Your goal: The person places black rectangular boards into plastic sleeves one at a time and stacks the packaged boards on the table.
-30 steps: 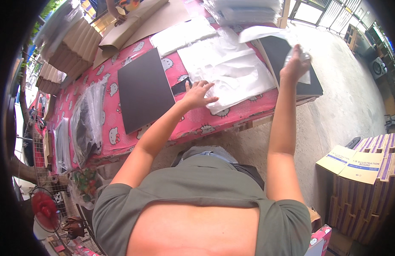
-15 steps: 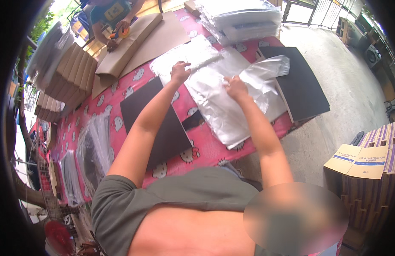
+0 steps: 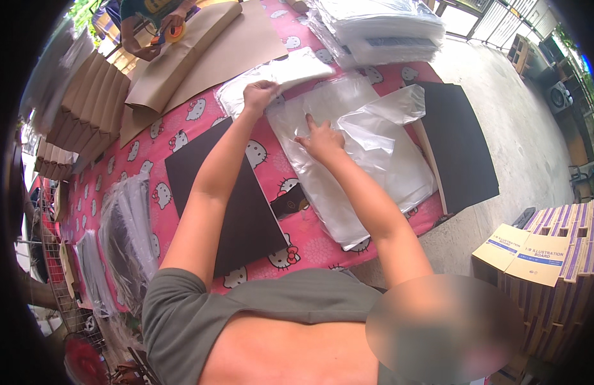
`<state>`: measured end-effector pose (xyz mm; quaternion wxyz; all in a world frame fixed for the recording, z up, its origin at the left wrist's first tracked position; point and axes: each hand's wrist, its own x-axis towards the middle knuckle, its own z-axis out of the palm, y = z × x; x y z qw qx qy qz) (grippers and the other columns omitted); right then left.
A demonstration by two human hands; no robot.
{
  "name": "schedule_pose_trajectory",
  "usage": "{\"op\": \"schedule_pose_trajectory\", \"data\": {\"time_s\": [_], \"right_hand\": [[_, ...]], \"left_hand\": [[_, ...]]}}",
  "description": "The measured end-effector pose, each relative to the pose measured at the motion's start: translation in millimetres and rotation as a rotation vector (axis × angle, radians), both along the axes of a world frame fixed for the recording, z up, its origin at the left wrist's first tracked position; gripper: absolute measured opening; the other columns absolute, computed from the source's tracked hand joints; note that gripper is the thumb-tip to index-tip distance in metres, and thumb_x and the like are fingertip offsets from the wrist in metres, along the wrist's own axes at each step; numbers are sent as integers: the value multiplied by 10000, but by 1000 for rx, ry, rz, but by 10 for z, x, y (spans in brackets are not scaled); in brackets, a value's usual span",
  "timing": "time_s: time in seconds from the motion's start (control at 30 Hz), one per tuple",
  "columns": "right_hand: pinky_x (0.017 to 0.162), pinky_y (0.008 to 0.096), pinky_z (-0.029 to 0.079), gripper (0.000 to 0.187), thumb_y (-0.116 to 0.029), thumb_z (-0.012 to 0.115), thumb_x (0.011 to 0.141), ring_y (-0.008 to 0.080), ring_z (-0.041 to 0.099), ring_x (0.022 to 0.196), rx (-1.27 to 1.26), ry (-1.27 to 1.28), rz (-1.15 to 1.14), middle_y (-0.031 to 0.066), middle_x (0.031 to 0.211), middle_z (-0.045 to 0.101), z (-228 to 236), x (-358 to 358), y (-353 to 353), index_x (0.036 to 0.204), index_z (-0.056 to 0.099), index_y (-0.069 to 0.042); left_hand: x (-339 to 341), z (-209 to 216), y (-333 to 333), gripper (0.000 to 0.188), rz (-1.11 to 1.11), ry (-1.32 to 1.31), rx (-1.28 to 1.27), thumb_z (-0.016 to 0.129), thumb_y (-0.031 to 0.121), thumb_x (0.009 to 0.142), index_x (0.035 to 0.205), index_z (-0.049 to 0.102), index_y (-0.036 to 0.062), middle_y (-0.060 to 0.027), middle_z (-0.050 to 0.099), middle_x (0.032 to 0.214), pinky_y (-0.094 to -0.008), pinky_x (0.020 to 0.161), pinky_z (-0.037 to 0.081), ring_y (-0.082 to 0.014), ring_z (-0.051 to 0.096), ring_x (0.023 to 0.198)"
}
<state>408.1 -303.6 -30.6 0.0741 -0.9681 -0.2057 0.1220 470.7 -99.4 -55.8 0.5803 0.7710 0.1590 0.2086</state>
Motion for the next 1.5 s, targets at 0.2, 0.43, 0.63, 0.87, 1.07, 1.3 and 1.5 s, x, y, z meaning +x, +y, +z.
{"op": "schedule_pose_trajectory", "data": {"time_s": [0.2,0.43,0.63,0.87,1.07,1.3,1.5], "right_hand": [[761,398,443,689,-543,474,772,313,525,989,-34,40,-43,205,1159,437,22,304,312,1320,264,-183],[793,391,442,578,-447,521,780,319,502,1018,-35,114,26,221,1139,436,46,93,54,1209,425,-72],[769,404,429,424,-41,537,712,363,523,892,346,-427,-58,249,1005,478,676,-527,-1577,1129,467,-9],[568,328,438,289,28,592,638,243,589,618,707,-208,160,177,673,583,1715,-1561,-1550,922,583,-20],[519,222,416,135,-106,672,718,48,480,534,882,-155,-133,6,586,560,1818,-1806,-1849,763,610,5],[478,161,336,110,-114,611,788,14,415,531,1444,-1,33,-46,620,505,1713,-2006,-1453,770,548,-25],[446,197,306,223,-185,671,742,29,384,497,1018,-127,149,-35,554,472,1777,-2229,-1118,744,532,-11]], "left_hand": [[54,510,-184,96,-108,-81,-142,647,99,738,783,658,16,-43,635,688,-205,545,450,-81,561,588],[-331,24,-839,263,-248,244,493,684,285,658,827,680,84,-119,645,814,-302,680,478,-199,623,714],[-585,292,-941,587,-509,178,486,709,316,635,1132,513,73,-167,461,1172,-372,940,343,-279,441,1109],[-1933,1525,-1962,602,-1273,-184,-179,665,80,736,1250,366,-14,-105,595,972,-244,754,448,-121,558,827],[-2666,1667,-1807,200,-578,-202,-243,627,65,766,934,613,-41,-41,599,705,-182,566,420,-59,535,629],[-3245,1598,-1716,428,-821,-261,-672,659,121,751,1092,476,-60,-80,571,924,-220,805,403,-125,531,895],[-3466,1558,-1500,254,-493,-61,-842,644,142,773,960,596,-24,-88,576,996,-248,771,421,-131,557,832]]}}
